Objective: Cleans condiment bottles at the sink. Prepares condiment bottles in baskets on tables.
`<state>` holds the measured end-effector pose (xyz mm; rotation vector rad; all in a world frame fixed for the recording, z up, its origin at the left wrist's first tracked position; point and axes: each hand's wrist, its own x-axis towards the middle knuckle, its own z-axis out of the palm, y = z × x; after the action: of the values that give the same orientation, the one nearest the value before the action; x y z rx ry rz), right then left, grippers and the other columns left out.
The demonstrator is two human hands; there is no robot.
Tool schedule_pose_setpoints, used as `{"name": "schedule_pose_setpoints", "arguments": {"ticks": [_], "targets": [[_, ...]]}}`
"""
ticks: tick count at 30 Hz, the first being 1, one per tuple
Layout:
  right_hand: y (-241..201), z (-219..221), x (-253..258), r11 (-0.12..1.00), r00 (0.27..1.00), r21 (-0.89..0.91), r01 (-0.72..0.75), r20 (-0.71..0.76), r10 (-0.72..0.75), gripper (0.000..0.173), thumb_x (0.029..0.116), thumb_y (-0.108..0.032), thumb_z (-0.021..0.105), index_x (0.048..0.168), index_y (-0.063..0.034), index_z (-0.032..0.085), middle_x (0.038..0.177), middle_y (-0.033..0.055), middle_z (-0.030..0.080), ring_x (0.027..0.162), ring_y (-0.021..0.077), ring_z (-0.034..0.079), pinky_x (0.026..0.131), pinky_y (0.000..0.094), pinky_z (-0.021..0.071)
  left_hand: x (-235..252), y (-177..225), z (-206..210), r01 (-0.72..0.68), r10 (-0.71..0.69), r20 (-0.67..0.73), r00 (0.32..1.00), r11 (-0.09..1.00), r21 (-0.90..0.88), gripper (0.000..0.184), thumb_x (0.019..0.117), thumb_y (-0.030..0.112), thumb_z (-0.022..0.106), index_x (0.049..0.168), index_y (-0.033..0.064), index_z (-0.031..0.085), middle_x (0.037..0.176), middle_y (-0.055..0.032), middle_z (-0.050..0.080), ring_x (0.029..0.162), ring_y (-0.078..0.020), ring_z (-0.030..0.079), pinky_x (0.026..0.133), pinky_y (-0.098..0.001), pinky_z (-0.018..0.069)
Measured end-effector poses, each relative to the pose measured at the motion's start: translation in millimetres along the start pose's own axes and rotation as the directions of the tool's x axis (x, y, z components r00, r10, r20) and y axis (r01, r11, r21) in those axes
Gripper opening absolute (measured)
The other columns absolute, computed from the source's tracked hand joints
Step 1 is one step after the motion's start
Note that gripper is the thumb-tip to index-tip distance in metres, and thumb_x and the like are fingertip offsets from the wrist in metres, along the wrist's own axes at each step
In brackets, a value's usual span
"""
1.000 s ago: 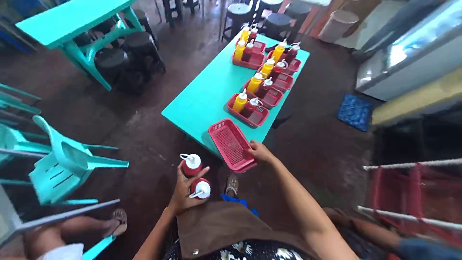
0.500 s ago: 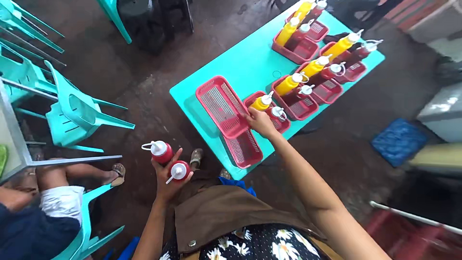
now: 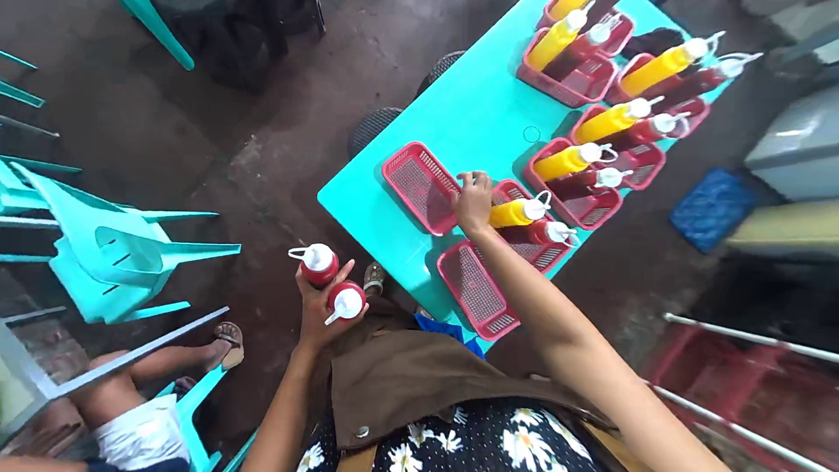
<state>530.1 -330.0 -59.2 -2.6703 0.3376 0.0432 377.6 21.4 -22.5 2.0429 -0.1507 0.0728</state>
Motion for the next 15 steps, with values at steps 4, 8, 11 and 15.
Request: {"name": "schedule_pose_setpoints", "arguments": {"ticks": [4,8,11,15], "targets": [[0,20,-3,0.998,0.992,-0.018,0.057,0.111,-0.054,0.02,0.0974,-0.005,0.063,0.112,0.0067,0.07,0.121,0.0317,0.063,0.12,0.0506,0.057,0.102,0.0633,0.0468,29,-13,-10,0.036,-0.036,0.033,0.999,0.999,0.002,0.076,0.0667,0.057,0.088,0.132,0.0226,0.071,0.152,-0.0379,0.032,0.144,-0.0337,0.039,0.119,-0.0397,0.035],[3,33,-3,1.0,0.952,-0.013,0.025,0.306,-0.02,0.017,0.0979,-0.005,0.064,0.107,0.0013,0.077,0.118,0.0266,0.069,0.117,0.0462,0.062,0.102,0.0632,0.0471,46,-25,-15,0.009,-0.009,0.018,1.0,0.999,-0.042,0.074,0.0678,0.055,0.089,0.132,0.0235,0.071,0.154,-0.0341,0.033,0.145,-0.0284,0.038,0.12,-0.038,0.0331],[-2,35,-3,1.0,0.942,-0.012,-0.001,0.336,0.005,0.019,0.0979,-0.006,0.064,0.111,0.0008,0.076,0.122,0.0265,0.069,0.119,0.0464,0.062,0.102,0.0639,0.0465,51,-32,-16,0.009,-0.008,0.021,1.0,0.999,-0.048,0.074,0.0676,0.053,0.09,0.133,0.0258,0.07,0.154,-0.0325,0.033,0.145,-0.0276,0.038,0.12,-0.0379,0.0336],[-8,36,-8,1.0,0.961,0.005,-0.011,0.277,0.009,0.016,0.0966,-0.007,0.067,0.107,0.0018,0.077,0.122,0.0257,0.068,0.113,0.0465,0.065,0.096,0.0643,0.0491,55,-36,-15,0.024,-0.02,0.039,0.999,0.996,-0.091,0.073,0.0671,0.049,0.092,0.132,0.0244,0.071,0.156,-0.0317,0.031,0.146,-0.0267,0.037,0.121,-0.0369,0.0333]]}}
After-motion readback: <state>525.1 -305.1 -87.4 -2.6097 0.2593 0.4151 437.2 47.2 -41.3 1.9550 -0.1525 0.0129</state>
